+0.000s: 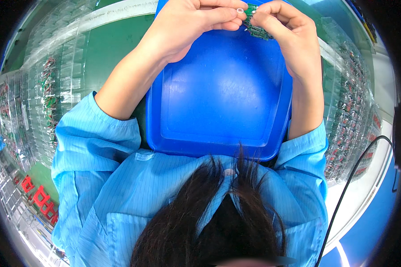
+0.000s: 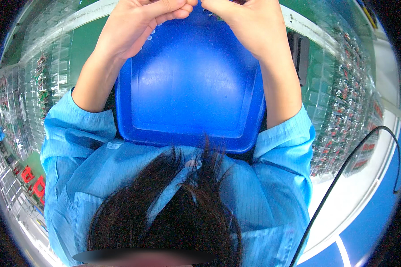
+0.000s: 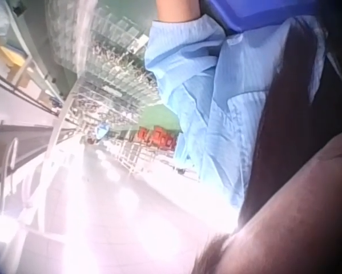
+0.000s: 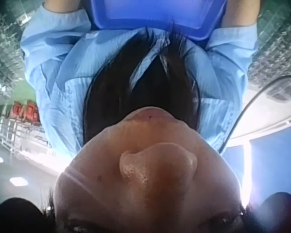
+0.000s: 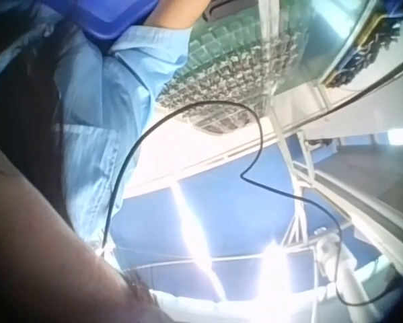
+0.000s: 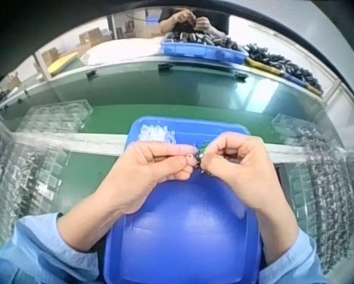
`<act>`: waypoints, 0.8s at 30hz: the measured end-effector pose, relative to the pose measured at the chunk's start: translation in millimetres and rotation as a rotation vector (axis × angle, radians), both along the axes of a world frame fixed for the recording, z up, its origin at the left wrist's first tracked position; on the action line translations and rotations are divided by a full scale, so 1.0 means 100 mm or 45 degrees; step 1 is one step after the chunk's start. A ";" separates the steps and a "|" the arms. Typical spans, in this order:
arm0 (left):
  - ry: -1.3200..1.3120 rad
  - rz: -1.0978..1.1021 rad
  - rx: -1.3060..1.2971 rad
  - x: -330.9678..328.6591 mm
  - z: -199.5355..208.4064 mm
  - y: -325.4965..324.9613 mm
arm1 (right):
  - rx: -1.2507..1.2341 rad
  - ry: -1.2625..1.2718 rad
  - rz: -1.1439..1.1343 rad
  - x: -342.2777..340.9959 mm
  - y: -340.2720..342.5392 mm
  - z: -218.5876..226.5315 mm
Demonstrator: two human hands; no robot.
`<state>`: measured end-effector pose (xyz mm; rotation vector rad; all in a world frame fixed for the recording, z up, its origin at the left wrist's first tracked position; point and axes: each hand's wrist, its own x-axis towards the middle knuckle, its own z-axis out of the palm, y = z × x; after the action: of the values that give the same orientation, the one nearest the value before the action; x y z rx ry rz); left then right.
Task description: The person assembles small components onto printed circuit boards by hand.
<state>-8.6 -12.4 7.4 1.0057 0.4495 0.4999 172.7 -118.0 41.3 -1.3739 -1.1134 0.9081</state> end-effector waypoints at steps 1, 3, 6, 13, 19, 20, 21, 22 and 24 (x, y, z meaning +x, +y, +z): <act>-0.010 -0.001 -0.011 0.00 0.00 0.00 | -0.004 0.003 0.001 -0.02 0.01 -0.01; 0.020 0.042 0.198 -0.05 -0.09 0.07 | 0.075 -0.285 -0.021 -0.06 0.02 -0.01; 0.000 0.020 0.161 -0.02 -0.02 0.04 | 0.147 -0.554 -0.112 -0.09 0.01 -0.01; -0.067 -0.003 0.020 0.00 -0.03 0.00 | 0.199 -0.575 -0.085 -0.06 -0.01 -0.08; 0.027 0.078 0.166 0.05 0.06 -0.10 | 0.220 -0.609 -0.126 -0.02 -0.02 -0.08; 0.029 0.081 0.160 0.03 0.06 -0.09 | 0.215 -0.607 -0.121 -0.09 -0.03 0.00; 0.016 0.100 0.206 0.02 0.04 -0.08 | 0.242 -0.778 -0.164 -0.22 -0.05 0.13; 0.003 0.119 0.253 0.01 0.02 -0.07 | 0.269 -0.950 -0.204 -0.30 -0.06 0.19; 0.043 0.145 0.322 0.03 0.08 -0.12 | 0.331 -1.200 -0.215 -0.31 -0.09 0.20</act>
<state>-5.1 -24.7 15.6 1.2379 0.4838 0.6540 141.7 -127.2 60.9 -1.6736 -1.6931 -0.0717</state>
